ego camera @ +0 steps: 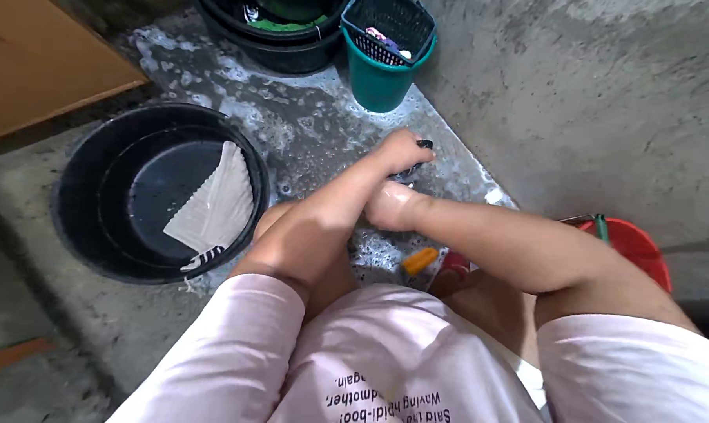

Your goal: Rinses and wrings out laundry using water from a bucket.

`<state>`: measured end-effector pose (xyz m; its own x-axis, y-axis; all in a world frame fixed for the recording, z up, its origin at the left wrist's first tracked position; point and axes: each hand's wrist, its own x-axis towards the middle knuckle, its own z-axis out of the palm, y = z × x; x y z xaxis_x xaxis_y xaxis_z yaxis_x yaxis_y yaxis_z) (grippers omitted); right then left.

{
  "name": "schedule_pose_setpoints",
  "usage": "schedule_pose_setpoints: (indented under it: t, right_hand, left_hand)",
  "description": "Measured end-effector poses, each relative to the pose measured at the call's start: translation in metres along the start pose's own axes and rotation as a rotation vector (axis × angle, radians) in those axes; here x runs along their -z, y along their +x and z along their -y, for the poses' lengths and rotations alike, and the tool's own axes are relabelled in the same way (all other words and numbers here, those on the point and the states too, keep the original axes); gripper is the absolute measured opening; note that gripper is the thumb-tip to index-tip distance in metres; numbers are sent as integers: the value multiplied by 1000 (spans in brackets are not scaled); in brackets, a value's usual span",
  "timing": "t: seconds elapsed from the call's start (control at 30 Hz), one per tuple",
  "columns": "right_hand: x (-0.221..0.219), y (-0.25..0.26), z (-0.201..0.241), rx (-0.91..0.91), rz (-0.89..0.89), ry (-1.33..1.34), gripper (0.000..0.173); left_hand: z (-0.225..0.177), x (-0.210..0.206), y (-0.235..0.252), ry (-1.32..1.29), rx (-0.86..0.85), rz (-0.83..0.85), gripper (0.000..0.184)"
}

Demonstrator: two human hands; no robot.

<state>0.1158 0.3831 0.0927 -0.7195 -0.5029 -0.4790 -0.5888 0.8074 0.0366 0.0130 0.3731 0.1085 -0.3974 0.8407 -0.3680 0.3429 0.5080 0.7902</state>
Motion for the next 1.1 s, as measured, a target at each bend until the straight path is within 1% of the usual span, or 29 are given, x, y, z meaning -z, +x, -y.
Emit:
schedule_pose_setpoints:
  t: [0.07, 0.13, 0.23, 0.27, 0.3, 0.33, 0.37, 0.4, 0.43, 0.47, 0.5, 0.53, 0.6, 0.63, 0.67, 0.73, 0.8, 0.87, 0.9, 0.93, 0.97, 1.0, 1.03, 1.1]
  right_hand:
    - [3, 18, -3, -136, 85, 148, 19]
    - [7, 27, -6, -252, 90, 323, 24]
    - [4, 35, -6, -322, 123, 364, 29]
    - [0, 38, -8, -295, 114, 329, 28]
    - [-6, 37, -14, -224, 83, 257, 26]
    - [-13, 32, -23, -107, 14, 137, 23]
    - [-20, 22, -37, 29, -80, 1, 24]
    - [-30, 7, -53, 151, -216, -113, 25]
    - [-38, -13, -70, 197, -340, -167, 29]
    - [-45, -36, -84, 155, -373, -162, 37]
    - [-51, -62, -96, 48, -377, -126, 41]
    - [-58, -88, -105, -108, -377, -66, 41]
    - [-71, -142, -121, -482, -372, 105, 38]
    - [-77, -169, -127, -679, -356, 188, 39]
    - [-85, -197, -133, -867, -336, 280, 44]
    - [-110, -255, -137, -1169, -349, 397, 50]
    - [-144, -307, -122, -1446, -463, 482, 49]
    - [-183, -339, -92, -1770, -607, 643, 51]
    - [-203, -351, -76, -1928, -614, 767, 54]
    - [-223, -363, -63, -2039, -563, 917, 55]
    - [-243, -377, -52, -2099, -511, 1039, 52]
    - [-259, -390, -43, -2140, -524, 1145, 51]
    - [-276, -400, -36, -2199, -617, 1220, 50]
    - [-290, -410, -27, -2327, -906, 1365, 51]
  left_hand:
    - [5, 2, 5, 94, -3, -74, 37]
    - [10, 4, 9, 182, 2, -119, 36]
    - [12, 0, 11, 272, 14, -159, 34]
    - [12, 0, 11, 283, 24, -177, 34]
    - [13, 2, 10, 272, 35, -204, 36]
    - [15, 6, 9, 238, 47, -244, 38]
    - [15, 13, 6, 180, 61, -295, 41]
    - [17, 22, 3, 94, 74, -347, 44]
    - [18, 31, 0, 0, 82, -398, 48]
    - [20, 39, -2, -82, 80, -436, 52]
    - [21, 45, -5, -148, 70, -454, 53]
    - [23, 47, -8, -191, 50, -453, 54]
    - [26, 47, -12, -190, -23, -448, 51]
    - [26, 45, -14, -124, -71, -462, 49]
    - [27, 43, -16, -21, -115, -480, 50]
    - [29, 40, -15, 141, -168, -591, 52]
    - [22, 43, -22, 181, -106, -654, 56]
    - [18, 50, -29, 21, -2, -668, 58]
    - [21, 53, -28, -93, 32, -680, 58]
    - [27, 55, -24, -183, 52, -695, 59]
    - [33, 56, -21, -256, 72, -707, 61]
    - [37, 56, -21, -341, 89, -717, 62]
    - [39, 57, -24, -433, 100, -726, 63]
    - [35, 61, -28, -622, 79, -742, 62]
